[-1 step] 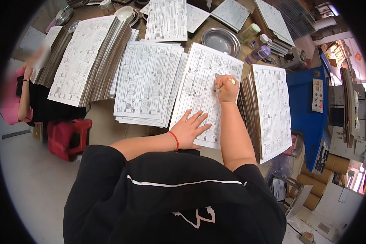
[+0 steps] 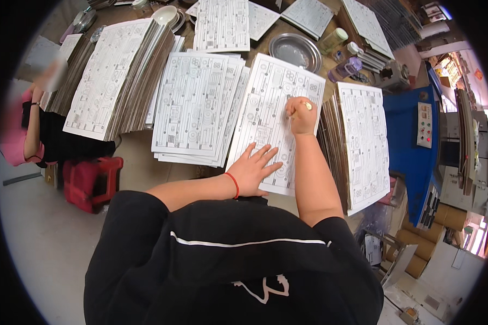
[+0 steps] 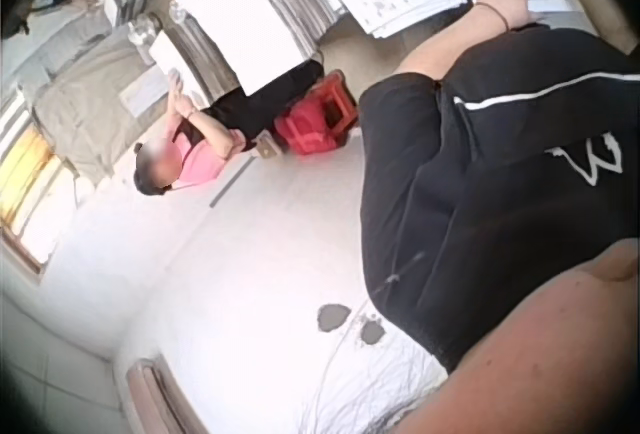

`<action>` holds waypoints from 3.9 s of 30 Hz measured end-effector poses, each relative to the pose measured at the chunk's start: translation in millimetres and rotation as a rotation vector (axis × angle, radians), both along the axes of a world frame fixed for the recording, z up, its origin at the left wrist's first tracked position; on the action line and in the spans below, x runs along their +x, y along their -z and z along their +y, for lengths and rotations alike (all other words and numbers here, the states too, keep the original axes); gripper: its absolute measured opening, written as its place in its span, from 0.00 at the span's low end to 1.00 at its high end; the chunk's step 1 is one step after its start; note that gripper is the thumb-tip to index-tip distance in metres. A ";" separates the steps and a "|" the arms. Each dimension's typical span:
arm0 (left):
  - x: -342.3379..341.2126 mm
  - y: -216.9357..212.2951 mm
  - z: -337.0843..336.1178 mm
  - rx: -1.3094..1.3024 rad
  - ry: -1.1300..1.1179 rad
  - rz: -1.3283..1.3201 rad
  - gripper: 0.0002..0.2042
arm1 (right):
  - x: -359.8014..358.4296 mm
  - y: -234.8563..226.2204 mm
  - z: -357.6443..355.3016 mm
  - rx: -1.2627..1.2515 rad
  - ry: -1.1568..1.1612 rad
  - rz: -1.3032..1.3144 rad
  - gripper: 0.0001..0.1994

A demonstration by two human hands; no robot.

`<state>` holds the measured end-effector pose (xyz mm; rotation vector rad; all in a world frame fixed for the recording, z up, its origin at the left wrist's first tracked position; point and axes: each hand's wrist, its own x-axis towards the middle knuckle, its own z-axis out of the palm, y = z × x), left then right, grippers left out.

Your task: The person repeatedly marks printed sheets on a table using a small round object, then stacks the marked sheets. Other workers are present at the same table, also handling similar sheets.

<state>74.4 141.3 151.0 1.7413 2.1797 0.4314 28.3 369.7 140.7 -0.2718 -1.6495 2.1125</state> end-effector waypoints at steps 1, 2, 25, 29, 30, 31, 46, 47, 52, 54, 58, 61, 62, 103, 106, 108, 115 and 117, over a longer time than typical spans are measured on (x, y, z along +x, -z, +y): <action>-0.4 0.4 1.3 -0.003 -0.002 0.010 0.45 | 2.4 -0.7 -2.2 0.067 -0.017 -0.061 0.09; 0.9 1.5 1.2 -0.009 -0.003 0.006 0.46 | 5.5 3.2 -2.8 0.076 -0.049 -0.066 0.09; -20.9 -40.9 -32.5 0.226 0.080 -0.022 0.29 | 139.9 -86.5 3.7 0.270 0.229 0.365 0.10; -65.2 -50.3 -66.3 0.775 -0.463 -0.374 0.24 | 154.3 -99.2 8.6 0.400 0.296 0.321 0.10; -61.8 -103.9 -79.9 0.978 -0.516 -0.701 0.23 | 158.7 -88.6 11.8 0.390 0.296 0.268 0.10; -72.2 -83.2 -95.1 0.924 -0.618 -0.425 0.25 | 156.0 -75.4 3.6 0.405 0.258 0.249 0.10; -90.7 85.5 -145.9 -0.184 -0.706 -0.127 0.23 | 156.5 5.8 -72.1 0.606 -0.096 -0.277 0.04; -85.1 70.5 -133.8 0.026 -0.806 -0.118 0.21 | 158.1 7.5 -70.9 0.605 -0.107 -0.255 0.04; -53.7 -4.3 -44.1 0.507 -0.334 -0.266 0.18 | 153.9 5.6 -74.3 0.650 -0.075 -0.247 0.03; -35.3 -7.3 -18.1 0.321 -0.071 -0.423 0.24 | 152.1 -5.2 -71.3 0.544 -0.115 -0.287 0.04; -4.0 -0.4 -9.0 0.005 0.049 -0.102 0.52 | 145.3 -22.4 -57.8 0.111 -0.138 -0.172 0.07; -3.1 0.0 -5.7 -0.023 0.075 -0.006 0.47 | 132.5 -27.9 -41.1 -0.070 -0.056 -0.101 0.09; -2.1 4.4 -4.9 -0.004 0.069 0.003 0.46 | 126.2 -25.9 -32.9 -0.083 -0.069 -0.060 0.10; 2.6 4.8 0.0 0.007 0.025 0.025 0.42 | 126.6 -58.8 10.3 0.336 0.369 0.260 0.08; 5.1 8.3 -1.6 0.049 0.035 0.043 0.41 | 163.8 -73.6 53.6 0.560 0.627 0.084 0.07; 4.0 7.5 -2.0 0.036 0.042 0.041 0.41 | 182.4 -50.0 76.1 0.474 0.648 -0.163 0.08; 7.6 16.0 -9.4 0.070 0.022 0.004 0.41 | 103.4 -82.2 -19.1 0.631 0.083 0.295 0.06; 3.9 9.8 -10.8 0.060 0.037 -0.009 0.40 | 83.7 -74.2 -52.2 0.675 -0.094 0.221 0.05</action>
